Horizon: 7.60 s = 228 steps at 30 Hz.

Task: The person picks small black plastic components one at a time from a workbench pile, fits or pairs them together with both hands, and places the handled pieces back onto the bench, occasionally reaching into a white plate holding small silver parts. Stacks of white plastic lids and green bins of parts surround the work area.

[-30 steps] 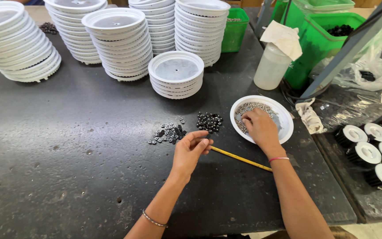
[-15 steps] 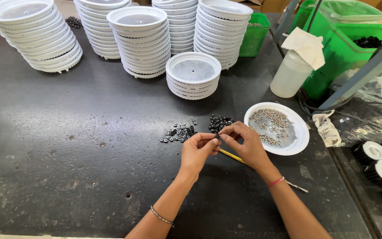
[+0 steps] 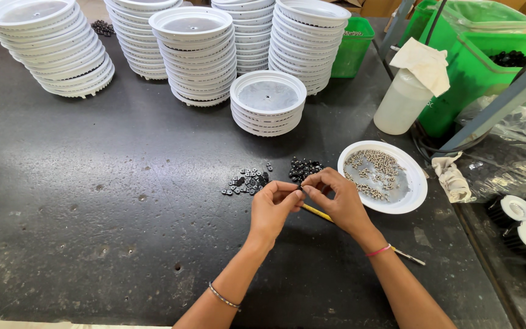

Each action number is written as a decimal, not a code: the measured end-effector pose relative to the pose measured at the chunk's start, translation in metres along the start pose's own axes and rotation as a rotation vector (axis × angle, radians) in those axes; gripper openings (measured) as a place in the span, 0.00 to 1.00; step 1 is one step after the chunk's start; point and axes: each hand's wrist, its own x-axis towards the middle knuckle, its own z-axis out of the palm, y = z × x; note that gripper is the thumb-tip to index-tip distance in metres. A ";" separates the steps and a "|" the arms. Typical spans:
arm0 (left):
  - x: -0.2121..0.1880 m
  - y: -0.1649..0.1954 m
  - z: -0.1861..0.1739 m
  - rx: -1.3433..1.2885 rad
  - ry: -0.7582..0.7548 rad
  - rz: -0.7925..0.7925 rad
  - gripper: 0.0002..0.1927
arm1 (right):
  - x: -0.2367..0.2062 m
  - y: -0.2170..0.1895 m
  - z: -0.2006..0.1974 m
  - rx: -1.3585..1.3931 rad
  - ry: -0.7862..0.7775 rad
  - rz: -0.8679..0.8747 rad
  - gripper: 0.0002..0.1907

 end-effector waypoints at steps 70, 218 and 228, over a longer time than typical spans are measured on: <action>-0.010 0.009 0.014 0.293 0.000 0.204 0.07 | 0.002 0.043 0.007 0.651 -0.127 0.186 0.07; 0.035 -0.001 -0.052 -0.165 0.191 0.084 0.13 | -0.007 -0.019 -0.002 -0.073 -0.013 -0.002 0.11; 0.037 -0.006 -0.052 -0.091 0.159 0.056 0.13 | -0.007 -0.022 0.002 -0.134 0.004 0.023 0.08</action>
